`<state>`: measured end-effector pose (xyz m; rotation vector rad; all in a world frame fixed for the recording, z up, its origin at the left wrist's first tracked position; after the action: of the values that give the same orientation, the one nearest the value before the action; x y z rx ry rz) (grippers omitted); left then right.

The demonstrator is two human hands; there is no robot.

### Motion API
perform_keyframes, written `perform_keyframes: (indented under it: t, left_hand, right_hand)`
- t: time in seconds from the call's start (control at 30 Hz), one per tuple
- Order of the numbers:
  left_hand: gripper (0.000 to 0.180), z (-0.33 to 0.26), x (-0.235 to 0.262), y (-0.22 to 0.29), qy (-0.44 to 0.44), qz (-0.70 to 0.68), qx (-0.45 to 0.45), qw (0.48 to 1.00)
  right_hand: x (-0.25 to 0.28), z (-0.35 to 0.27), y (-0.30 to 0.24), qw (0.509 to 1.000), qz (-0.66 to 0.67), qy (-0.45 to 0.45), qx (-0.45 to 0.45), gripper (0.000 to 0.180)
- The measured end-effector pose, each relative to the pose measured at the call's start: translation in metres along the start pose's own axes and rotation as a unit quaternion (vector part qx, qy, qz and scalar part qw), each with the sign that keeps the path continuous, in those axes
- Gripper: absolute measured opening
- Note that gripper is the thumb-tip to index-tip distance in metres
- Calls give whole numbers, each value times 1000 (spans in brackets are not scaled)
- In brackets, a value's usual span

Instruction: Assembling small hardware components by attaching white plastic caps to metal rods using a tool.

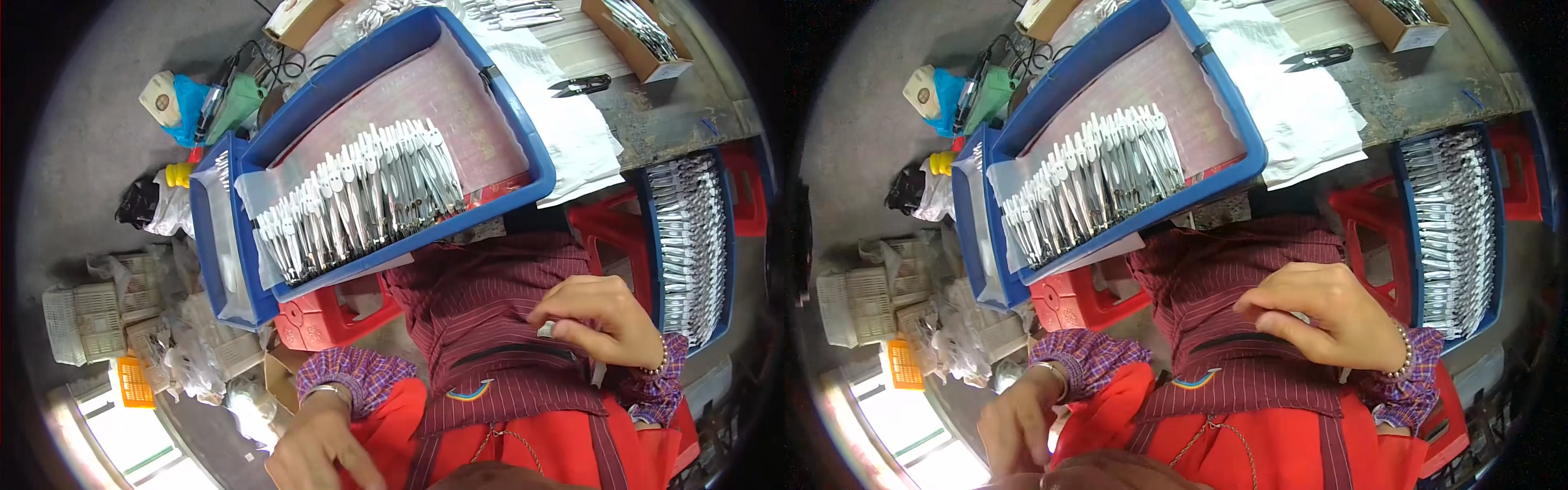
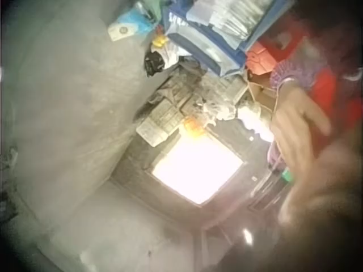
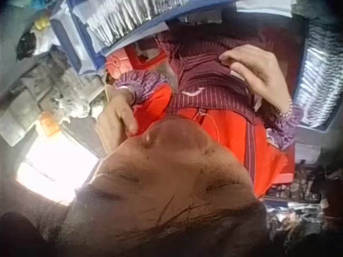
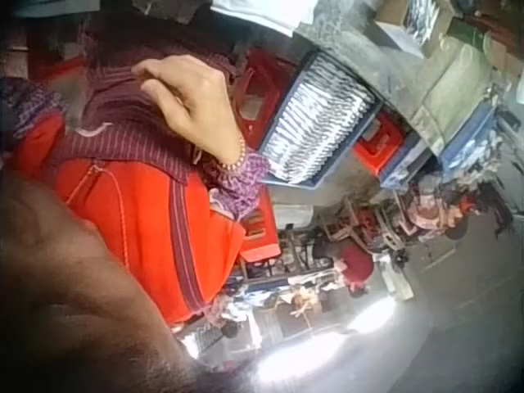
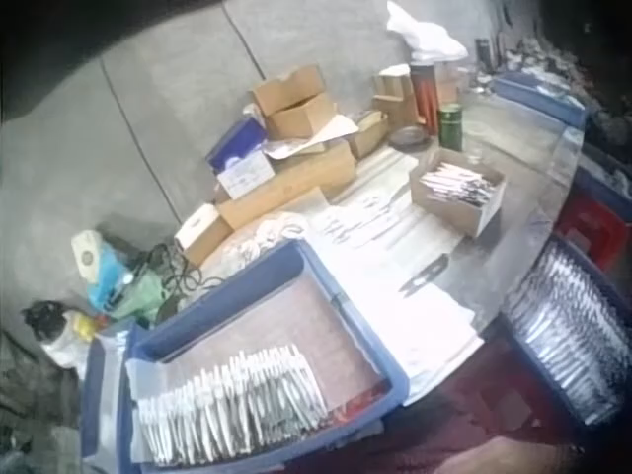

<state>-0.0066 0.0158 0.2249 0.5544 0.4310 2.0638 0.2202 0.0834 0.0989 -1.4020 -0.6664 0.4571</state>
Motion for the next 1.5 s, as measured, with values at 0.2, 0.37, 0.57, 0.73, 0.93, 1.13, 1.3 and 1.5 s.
perform_keyframes:
  t: [0.2, 0.37, 0.57, 0.73, 0.93, 1.13, 1.3, 1.5]
  left_hand:
    - [27, -52, 65, -52, 159, -96, 377, 907]
    - [27, -60, 166, -160, 144, 355, 573, 724]
    - [36, -89, 175, -224, -107, 506, 627, 583]
    - [28, -89, 172, -233, -125, 477, 658, 569]
    - [27, -89, 176, -230, -91, 465, 626, 619]
    - [25, -82, 177, -225, -28, 463, 583, 667]
    - [18, -79, 183, -216, 1, 419, 616, 667]
    - [18, -72, 182, -206, 118, 321, 572, 745]
  right_hand:
    - [-20, 0, 30, 993, -120, 9, 14, 16]
    - [-45, -9, 60, 977, -212, 16, -4, 21]
    - [-56, -31, 82, 970, -233, -52, -46, 27]
    - [-55, -43, 105, 967, -229, -70, -83, 30]
    - [-57, -37, 104, 962, -248, -66, -90, 31]
    - [-58, -37, 105, 964, -245, -66, -85, 31]
    - [-57, -35, 101, 962, -260, -48, -65, 28]
    - [-60, -32, 102, 964, -252, -50, -62, 22]
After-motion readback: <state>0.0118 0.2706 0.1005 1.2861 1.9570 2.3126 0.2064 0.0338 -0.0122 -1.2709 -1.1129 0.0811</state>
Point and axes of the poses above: each hand's wrist, its own z-axis towards the middle knuckle, its own x-axis out of the back of the hand, y = z × x, the point moved 6 cm from there along z, towards the middle knuckle, and after that the axes turned 1 degree about -z, right-handed, at the moved point
